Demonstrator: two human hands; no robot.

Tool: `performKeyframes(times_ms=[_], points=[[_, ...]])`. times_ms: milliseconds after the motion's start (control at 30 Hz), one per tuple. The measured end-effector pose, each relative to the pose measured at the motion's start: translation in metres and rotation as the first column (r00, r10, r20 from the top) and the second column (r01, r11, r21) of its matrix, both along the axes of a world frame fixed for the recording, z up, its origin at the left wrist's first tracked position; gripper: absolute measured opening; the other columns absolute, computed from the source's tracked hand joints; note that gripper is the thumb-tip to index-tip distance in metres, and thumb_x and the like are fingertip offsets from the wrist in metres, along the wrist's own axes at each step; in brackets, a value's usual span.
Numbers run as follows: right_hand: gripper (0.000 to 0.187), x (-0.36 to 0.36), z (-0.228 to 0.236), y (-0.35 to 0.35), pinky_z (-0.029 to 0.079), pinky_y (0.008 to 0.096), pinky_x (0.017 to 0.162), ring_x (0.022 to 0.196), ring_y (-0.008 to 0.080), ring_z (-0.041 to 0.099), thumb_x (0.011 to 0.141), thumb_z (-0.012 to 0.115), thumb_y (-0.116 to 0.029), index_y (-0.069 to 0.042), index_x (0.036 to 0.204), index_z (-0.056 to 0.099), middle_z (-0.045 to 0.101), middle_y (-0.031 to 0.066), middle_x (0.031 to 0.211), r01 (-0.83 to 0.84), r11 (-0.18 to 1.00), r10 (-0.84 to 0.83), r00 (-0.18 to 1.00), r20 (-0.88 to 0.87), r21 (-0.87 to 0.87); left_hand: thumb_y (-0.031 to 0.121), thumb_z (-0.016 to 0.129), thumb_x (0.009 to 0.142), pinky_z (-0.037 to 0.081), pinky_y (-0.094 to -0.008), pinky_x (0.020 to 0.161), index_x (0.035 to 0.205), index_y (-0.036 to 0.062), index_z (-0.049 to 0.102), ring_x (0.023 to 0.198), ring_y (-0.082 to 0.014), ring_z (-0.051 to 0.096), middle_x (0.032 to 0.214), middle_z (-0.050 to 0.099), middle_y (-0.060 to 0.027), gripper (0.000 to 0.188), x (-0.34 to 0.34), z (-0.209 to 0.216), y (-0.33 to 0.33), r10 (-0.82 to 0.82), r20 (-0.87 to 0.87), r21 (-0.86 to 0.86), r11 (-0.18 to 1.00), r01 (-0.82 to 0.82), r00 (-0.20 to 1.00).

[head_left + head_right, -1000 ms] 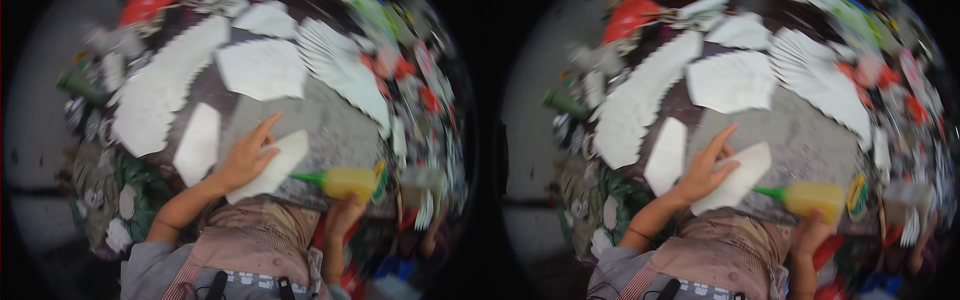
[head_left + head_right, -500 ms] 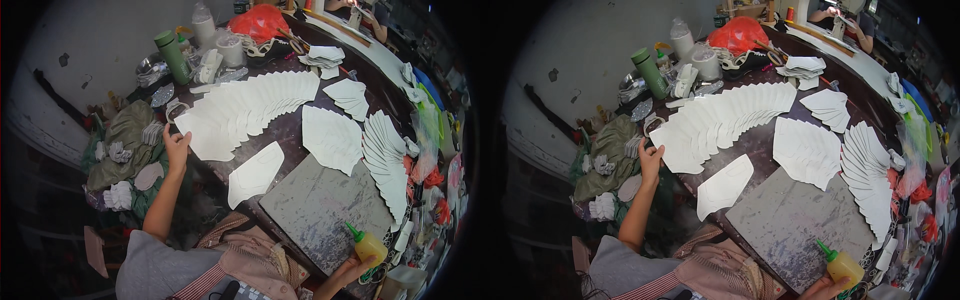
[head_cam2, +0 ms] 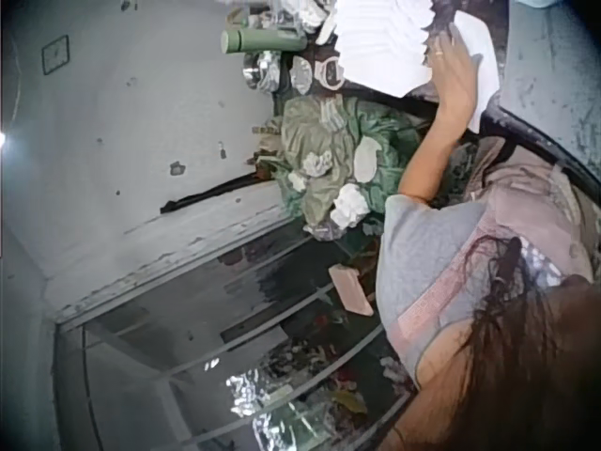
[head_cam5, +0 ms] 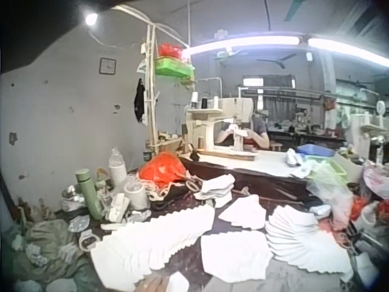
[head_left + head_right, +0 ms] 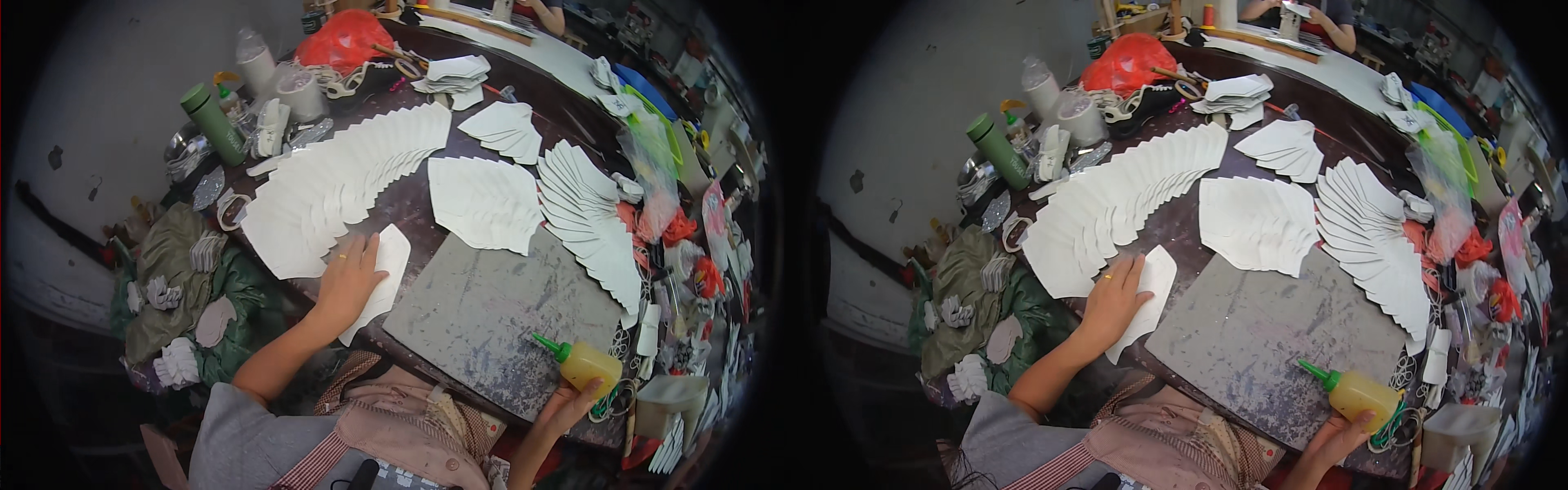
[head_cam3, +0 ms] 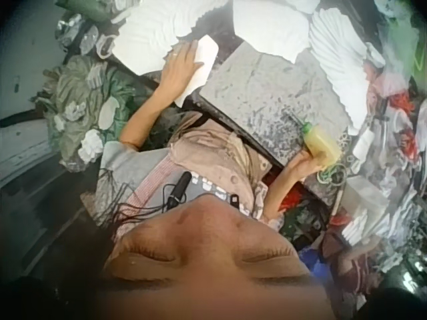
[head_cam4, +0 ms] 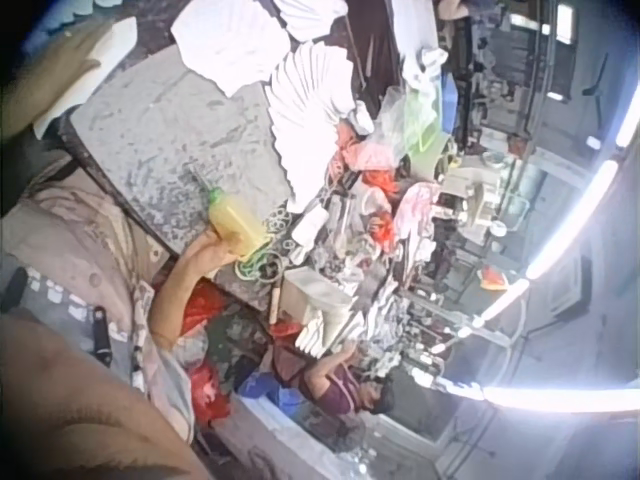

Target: The person applies glue to white fabric pieces using a squeeze bottle and stacks them. They then pick up a stack of grey fabric pieces, separate them, and place them on the table. The person continues to handle and organize the fabric pieces, preparing them for further assembly.

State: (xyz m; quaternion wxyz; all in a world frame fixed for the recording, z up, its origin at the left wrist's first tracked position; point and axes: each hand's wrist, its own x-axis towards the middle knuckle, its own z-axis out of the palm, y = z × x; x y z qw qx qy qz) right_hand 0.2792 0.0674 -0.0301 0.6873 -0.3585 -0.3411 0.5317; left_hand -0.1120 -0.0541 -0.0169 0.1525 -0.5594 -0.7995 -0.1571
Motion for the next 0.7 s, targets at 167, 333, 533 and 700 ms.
performKeyframes(times_ms=[167, 333, 533, 700], points=[[0.06, -0.003, 0.004, -0.004, 0.055, 0.0435, 0.092, 0.116, 0.0294, 0.059, 0.099, 0.061, -0.031, 0.0, 0.143, 0.035, 0.053, 0.0174, 0.133, 0.018, 1.0, -0.018, 1.0, -0.002, 0.001, 0.003, 0.068, 0.085, 0.049, -0.0421, 0.093, 0.143, 0.0067, 0.047, 0.1, -0.0375, 0.059, 0.111, 0.059, -0.0192, 0.061, 0.007, 0.026, 0.0, -0.042, 0.319, 0.02, 0.999, 0.038, 0.947], [0.052, 0.017, -0.006, -0.002, 0.052, 0.0468, 0.098, 0.123, 0.0297, 0.055, 0.101, 0.055, -0.035, -0.007, 0.143, 0.04, 0.053, 0.0141, 0.136, -0.075, 0.996, 0.068, 0.989, -0.132, -0.042, -0.01, 0.061, 0.088, 0.055, -0.0299, 0.081, 0.143, 0.0014, 0.034, 0.091, -0.0185, 0.066, 0.105, 0.064, -0.0132, 0.063, 0.029, 0.094, 0.002, -0.413, 0.882, 0.414, 0.909, 0.046, 0.226], [0.047, -0.002, 0.018, 0.005, 0.053, 0.0446, 0.095, 0.112, 0.0262, 0.061, 0.101, 0.058, -0.029, -0.001, 0.136, 0.045, 0.059, 0.012, 0.125, -0.116, 0.991, 0.108, 0.989, -0.098, -0.074, 0.007, 0.072, 0.085, 0.054, -0.0315, 0.078, 0.115, 0.0091, 0.066, 0.095, -0.024, 0.067, 0.111, 0.063, -0.0113, 0.031, 0.069, 0.051, 0.062, -0.676, 0.663, 0.21, 0.58, 0.787, 0.322], [0.036, -0.014, 0.029, 0.02, 0.056, 0.0391, 0.09, 0.104, 0.021, 0.064, 0.097, 0.064, -0.02, 0.003, 0.123, 0.052, 0.062, 0.0106, 0.114, -0.156, 0.98, 0.164, 0.985, 0.055, -0.126, 0.022, 0.075, 0.081, 0.055, -0.0361, 0.07, 0.115, 0.015, 0.069, 0.095, -0.028, 0.066, 0.113, 0.062, -0.0095, 0.034, 0.091, 0.028, 0.07, -0.741, 0.363, -0.007, 0.605, 0.796, 0.566]])
